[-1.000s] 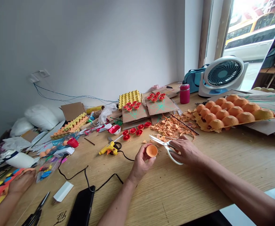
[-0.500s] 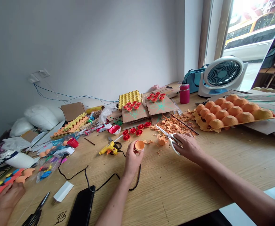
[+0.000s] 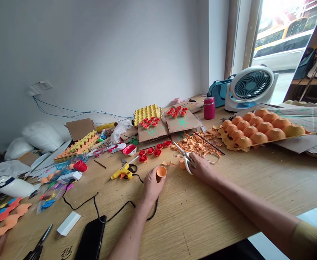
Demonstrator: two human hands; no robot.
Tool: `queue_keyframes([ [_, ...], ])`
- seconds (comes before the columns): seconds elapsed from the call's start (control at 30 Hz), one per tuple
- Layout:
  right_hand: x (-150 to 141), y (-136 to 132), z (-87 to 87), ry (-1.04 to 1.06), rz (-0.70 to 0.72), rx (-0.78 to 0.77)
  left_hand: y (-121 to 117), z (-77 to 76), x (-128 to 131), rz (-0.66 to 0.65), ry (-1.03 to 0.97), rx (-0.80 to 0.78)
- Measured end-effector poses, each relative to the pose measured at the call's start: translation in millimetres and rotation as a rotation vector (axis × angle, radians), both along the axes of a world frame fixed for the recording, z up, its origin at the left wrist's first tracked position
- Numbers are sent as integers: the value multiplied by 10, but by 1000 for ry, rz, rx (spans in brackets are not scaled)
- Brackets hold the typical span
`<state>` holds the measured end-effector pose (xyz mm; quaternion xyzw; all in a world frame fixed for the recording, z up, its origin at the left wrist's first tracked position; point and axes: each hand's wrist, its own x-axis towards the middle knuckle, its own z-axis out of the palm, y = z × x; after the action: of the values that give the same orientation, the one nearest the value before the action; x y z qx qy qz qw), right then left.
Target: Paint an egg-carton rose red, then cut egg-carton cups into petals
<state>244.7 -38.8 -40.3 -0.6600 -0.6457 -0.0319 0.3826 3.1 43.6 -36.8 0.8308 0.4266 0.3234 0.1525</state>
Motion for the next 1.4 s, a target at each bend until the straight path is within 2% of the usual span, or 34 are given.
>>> queue_keyframes([
  [0.43, 62, -109, 45, -8, 10, 22, 5, -43, -31, 9, 7, 19],
  [0.67, -6, -199, 107, -9, 65, 77, -118, 109, 0, 14, -26, 91],
  [0.8, -77, -250, 132, -12, 133, 100, -288, 237, 59, -117, -103, 225],
  [0.97, -169, -322, 162, -3, 236, 104, -485, 311, 145, -336, -108, 165],
  [1.07, -209, -365, 175, 12, 288, 95, -543, 317, 186, -420, -112, 134],
  [1.23, -252, -406, 188, 42, 340, 86, -559, 294, 224, -434, -149, 52],
  [1.4, -266, -428, 254, 133, 312, 94, -563, 291, 253, -403, -238, -3],
])
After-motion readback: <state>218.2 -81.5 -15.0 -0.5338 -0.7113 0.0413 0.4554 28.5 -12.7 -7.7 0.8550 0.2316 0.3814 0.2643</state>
